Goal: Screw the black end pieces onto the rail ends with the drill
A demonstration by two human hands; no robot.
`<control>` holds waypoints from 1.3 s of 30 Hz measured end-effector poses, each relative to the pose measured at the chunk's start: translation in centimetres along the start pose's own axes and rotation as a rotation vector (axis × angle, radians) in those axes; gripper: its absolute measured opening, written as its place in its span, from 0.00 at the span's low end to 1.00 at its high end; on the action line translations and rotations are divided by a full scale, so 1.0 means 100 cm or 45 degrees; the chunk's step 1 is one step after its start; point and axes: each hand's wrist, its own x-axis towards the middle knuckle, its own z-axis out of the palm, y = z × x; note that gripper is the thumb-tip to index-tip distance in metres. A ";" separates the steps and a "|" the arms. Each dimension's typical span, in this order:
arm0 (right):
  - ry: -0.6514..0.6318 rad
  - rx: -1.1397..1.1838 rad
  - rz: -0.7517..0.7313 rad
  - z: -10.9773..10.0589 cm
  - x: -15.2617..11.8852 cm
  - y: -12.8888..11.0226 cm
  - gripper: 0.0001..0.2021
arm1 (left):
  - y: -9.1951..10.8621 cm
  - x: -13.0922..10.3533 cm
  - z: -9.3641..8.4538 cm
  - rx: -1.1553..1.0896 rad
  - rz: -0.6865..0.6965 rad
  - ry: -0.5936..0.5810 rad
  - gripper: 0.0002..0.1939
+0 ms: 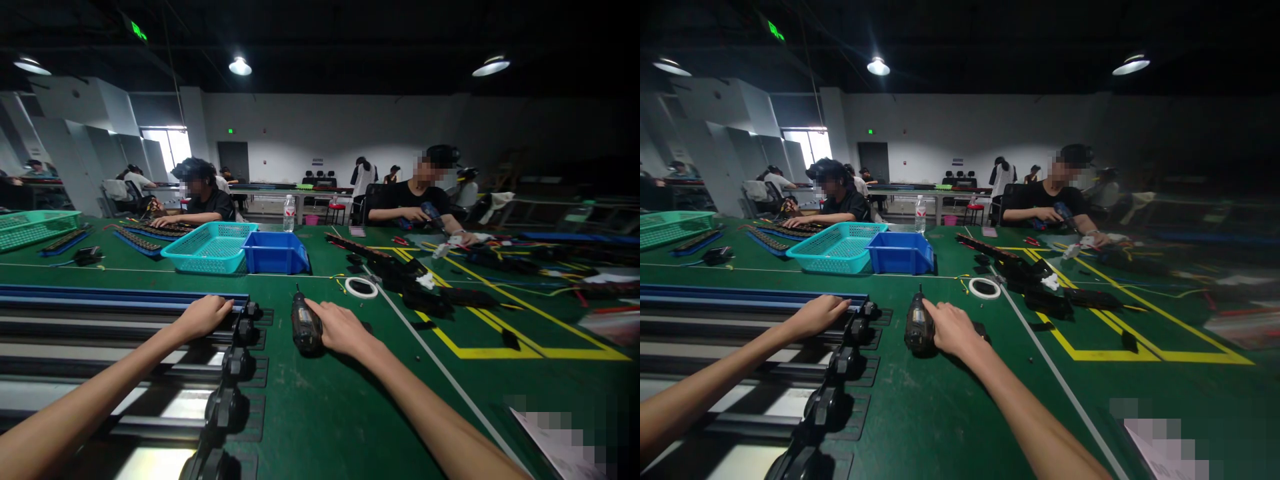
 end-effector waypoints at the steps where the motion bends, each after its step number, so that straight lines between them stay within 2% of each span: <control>1: -0.065 0.013 0.000 -0.004 0.000 0.001 0.38 | 0.000 0.000 0.000 0.001 0.000 0.001 0.30; 4: -0.251 0.104 0.029 -0.014 0.000 -0.001 0.45 | -0.001 0.000 0.001 0.007 0.007 0.003 0.30; 6: -0.307 0.197 0.035 -0.019 0.000 -0.002 0.47 | -0.001 0.000 0.002 0.011 0.015 0.003 0.30; 9: -0.364 0.350 0.014 -0.029 0.003 0.001 0.45 | 0.000 -0.001 0.002 0.017 0.009 -0.004 0.30; 11: -0.390 0.415 0.038 -0.039 0.007 0.007 0.39 | 0.001 -0.001 0.001 0.018 0.007 -0.005 0.30; 13: -0.265 0.350 0.143 -0.051 0.010 0.019 0.31 | 0.002 -0.002 0.000 0.017 0.011 -0.002 0.30; 15: -0.017 0.155 0.308 -0.061 0.012 0.036 0.22 | 0.001 -0.002 0.000 0.022 0.014 0.003 0.30; 16: 0.098 0.043 0.394 -0.063 0.011 0.046 0.18 | 0.001 -0.001 0.001 0.024 0.015 0.005 0.30; 18: 0.225 -0.144 0.548 -0.063 0.006 0.066 0.14 | 0.000 -0.001 0.002 0.021 0.017 0.011 0.30; 22: 0.257 -0.356 0.758 -0.045 -0.007 0.099 0.14 | -0.003 0.001 0.004 0.000 0.032 0.017 0.31; 25: 0.221 -0.344 0.736 -0.035 -0.011 0.109 0.09 | -0.004 0.001 0.005 0.001 0.040 0.018 0.31; 29: 0.245 -0.254 0.591 -0.039 -0.002 0.096 0.10 | -0.005 0.001 0.006 0.005 0.048 0.029 0.31; 32: 0.298 0.172 0.396 -0.046 0.016 0.072 0.11 | -0.005 0.001 0.005 0.004 0.044 0.017 0.31; 34: 0.289 0.571 0.348 -0.046 0.036 0.057 0.10 | -0.004 0.000 0.005 0.005 0.044 0.011 0.31; 36: 0.281 0.824 0.353 -0.042 0.061 0.048 0.08 | -0.004 0.000 0.004 0.010 0.050 0.011 0.31; 39: 0.274 0.880 0.426 -0.029 0.103 0.048 0.05 | -0.003 0.001 0.004 0.022 0.061 0.016 0.31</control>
